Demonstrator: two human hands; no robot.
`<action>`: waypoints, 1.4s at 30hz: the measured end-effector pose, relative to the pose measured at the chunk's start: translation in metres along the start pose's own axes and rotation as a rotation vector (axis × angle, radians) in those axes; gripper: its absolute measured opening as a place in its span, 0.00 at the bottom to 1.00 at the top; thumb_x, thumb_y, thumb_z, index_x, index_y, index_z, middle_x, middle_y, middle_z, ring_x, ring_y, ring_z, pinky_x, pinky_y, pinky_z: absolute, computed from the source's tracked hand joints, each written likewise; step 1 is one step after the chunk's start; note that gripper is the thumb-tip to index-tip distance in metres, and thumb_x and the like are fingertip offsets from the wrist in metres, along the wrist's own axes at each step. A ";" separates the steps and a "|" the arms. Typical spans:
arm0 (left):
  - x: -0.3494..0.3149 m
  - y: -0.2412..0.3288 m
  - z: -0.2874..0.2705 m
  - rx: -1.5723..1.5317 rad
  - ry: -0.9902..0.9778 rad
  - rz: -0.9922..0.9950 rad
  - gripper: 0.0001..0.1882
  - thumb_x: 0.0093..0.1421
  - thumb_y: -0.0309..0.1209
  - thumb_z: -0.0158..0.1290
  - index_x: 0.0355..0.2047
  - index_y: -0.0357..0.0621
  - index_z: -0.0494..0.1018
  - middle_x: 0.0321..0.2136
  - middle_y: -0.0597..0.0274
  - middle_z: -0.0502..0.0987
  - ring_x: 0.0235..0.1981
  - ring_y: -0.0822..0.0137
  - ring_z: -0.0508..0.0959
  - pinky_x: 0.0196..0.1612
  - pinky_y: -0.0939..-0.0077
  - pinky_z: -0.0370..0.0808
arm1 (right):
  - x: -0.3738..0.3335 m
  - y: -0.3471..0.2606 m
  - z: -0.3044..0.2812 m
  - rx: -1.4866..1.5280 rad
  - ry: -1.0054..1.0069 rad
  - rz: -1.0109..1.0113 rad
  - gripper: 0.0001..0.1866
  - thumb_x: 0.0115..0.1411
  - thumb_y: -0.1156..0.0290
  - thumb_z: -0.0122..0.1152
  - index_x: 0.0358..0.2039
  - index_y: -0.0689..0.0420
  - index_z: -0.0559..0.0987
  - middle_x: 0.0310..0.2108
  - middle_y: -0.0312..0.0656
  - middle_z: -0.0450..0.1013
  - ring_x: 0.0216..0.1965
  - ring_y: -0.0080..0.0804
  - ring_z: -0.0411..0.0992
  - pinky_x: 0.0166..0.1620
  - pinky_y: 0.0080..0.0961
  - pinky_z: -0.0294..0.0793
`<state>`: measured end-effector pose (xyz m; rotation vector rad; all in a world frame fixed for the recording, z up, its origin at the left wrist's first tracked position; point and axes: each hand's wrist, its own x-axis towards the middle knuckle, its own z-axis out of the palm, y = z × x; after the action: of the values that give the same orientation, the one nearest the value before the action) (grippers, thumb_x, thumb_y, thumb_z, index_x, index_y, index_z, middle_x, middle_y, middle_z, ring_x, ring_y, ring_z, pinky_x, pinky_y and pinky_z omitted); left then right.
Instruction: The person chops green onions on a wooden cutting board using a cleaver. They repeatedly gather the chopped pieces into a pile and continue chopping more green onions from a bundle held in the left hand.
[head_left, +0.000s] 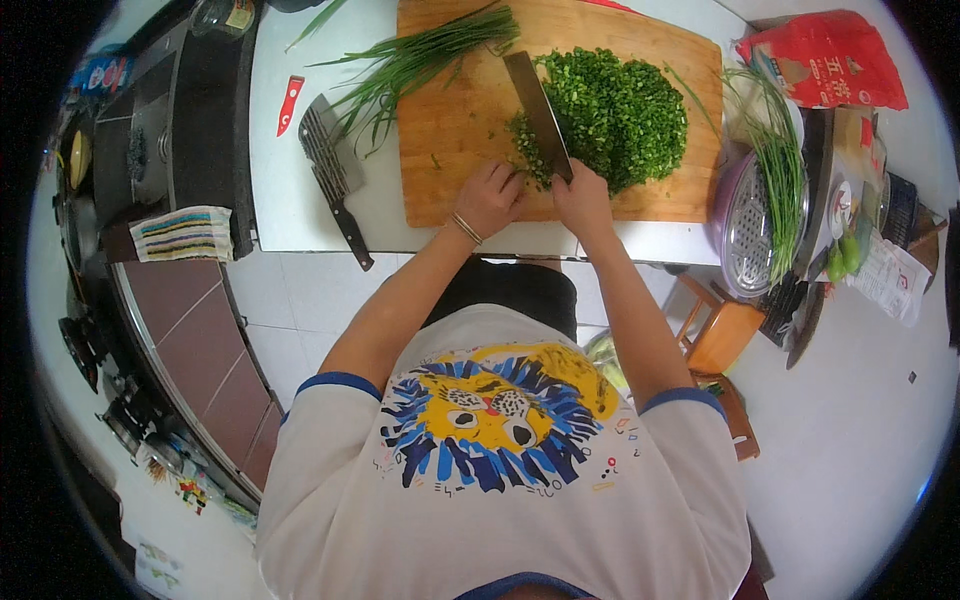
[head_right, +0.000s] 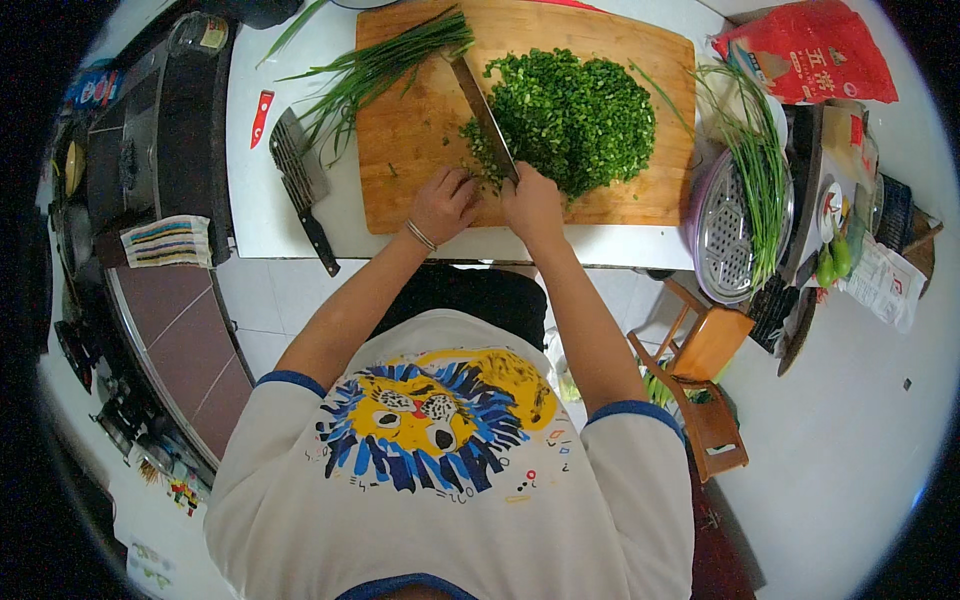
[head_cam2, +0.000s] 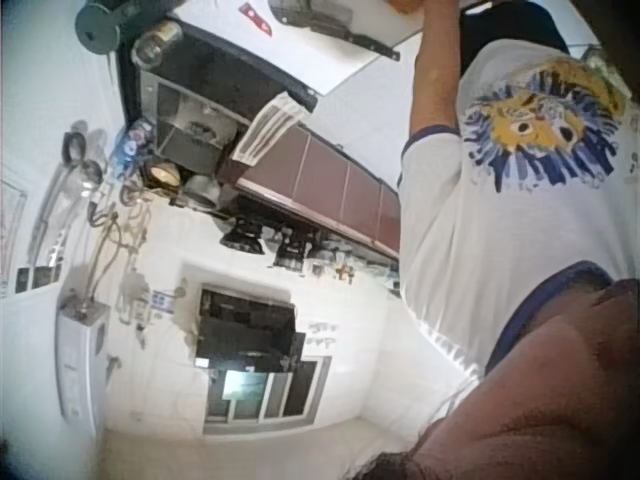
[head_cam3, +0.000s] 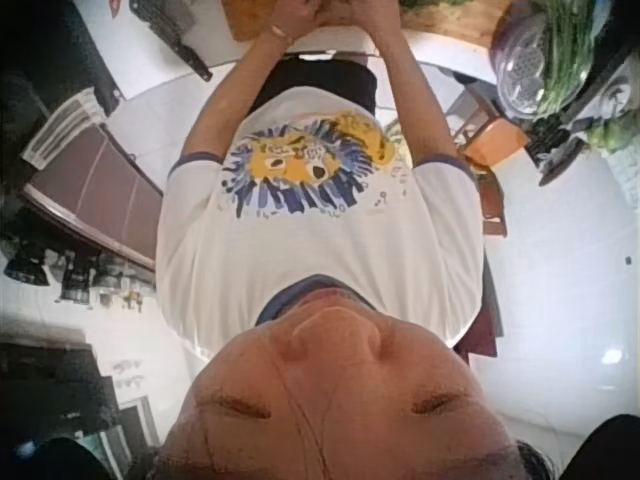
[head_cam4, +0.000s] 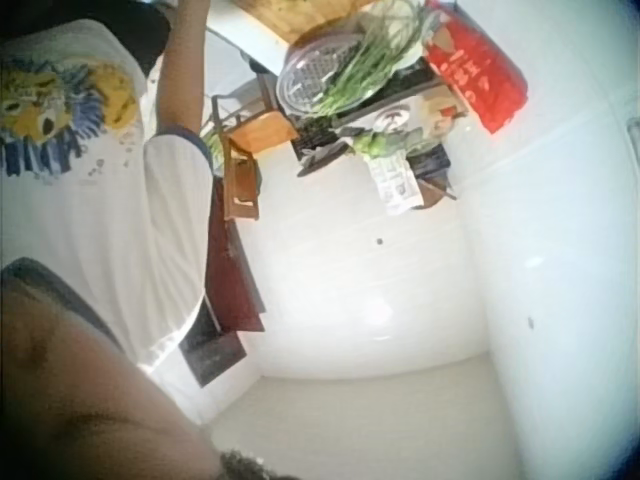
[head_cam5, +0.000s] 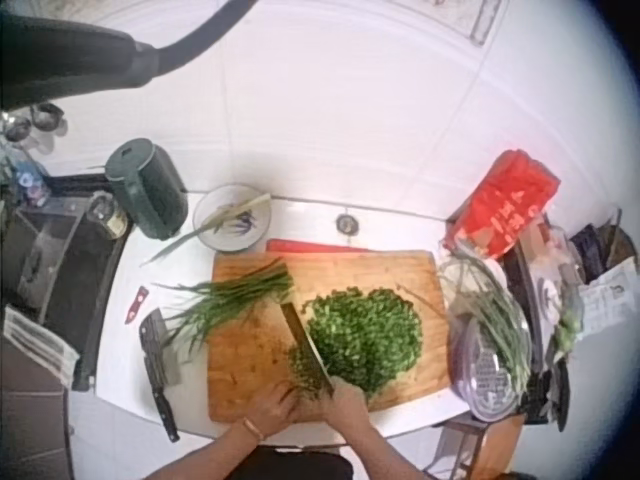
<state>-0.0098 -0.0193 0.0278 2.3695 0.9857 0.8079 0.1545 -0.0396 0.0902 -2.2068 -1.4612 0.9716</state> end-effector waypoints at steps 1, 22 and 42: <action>0.000 0.000 0.002 0.024 0.029 0.021 0.11 0.43 0.23 0.54 0.30 0.36 0.74 0.31 0.52 0.72 0.34 0.55 0.72 0.36 0.66 0.74 | -0.006 0.002 -0.002 -0.018 0.001 -0.009 0.09 0.54 0.69 0.52 0.29 0.62 0.73 0.24 0.57 0.72 0.30 0.57 0.71 0.35 0.47 0.69; -0.004 -0.017 0.009 0.098 0.092 0.077 0.10 0.43 0.26 0.50 0.29 0.40 0.74 0.29 0.55 0.74 0.31 0.58 0.73 0.34 0.67 0.73 | -0.018 0.003 0.017 -0.302 -0.233 0.048 0.08 0.52 0.71 0.52 0.32 0.60 0.74 0.27 0.57 0.74 0.32 0.57 0.73 0.36 0.48 0.73; -0.002 -0.019 0.005 0.094 0.051 0.143 0.09 0.42 0.24 0.51 0.27 0.39 0.74 0.29 0.58 0.73 0.31 0.60 0.73 0.32 0.70 0.74 | -0.029 -0.001 0.017 -0.287 -0.124 0.000 0.08 0.53 0.68 0.52 0.29 0.60 0.73 0.22 0.57 0.73 0.28 0.58 0.72 0.33 0.48 0.72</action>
<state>-0.0169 -0.0091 0.0127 2.5351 0.9009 0.8964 0.1353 -0.0670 0.0891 -2.3789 -1.7521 0.9659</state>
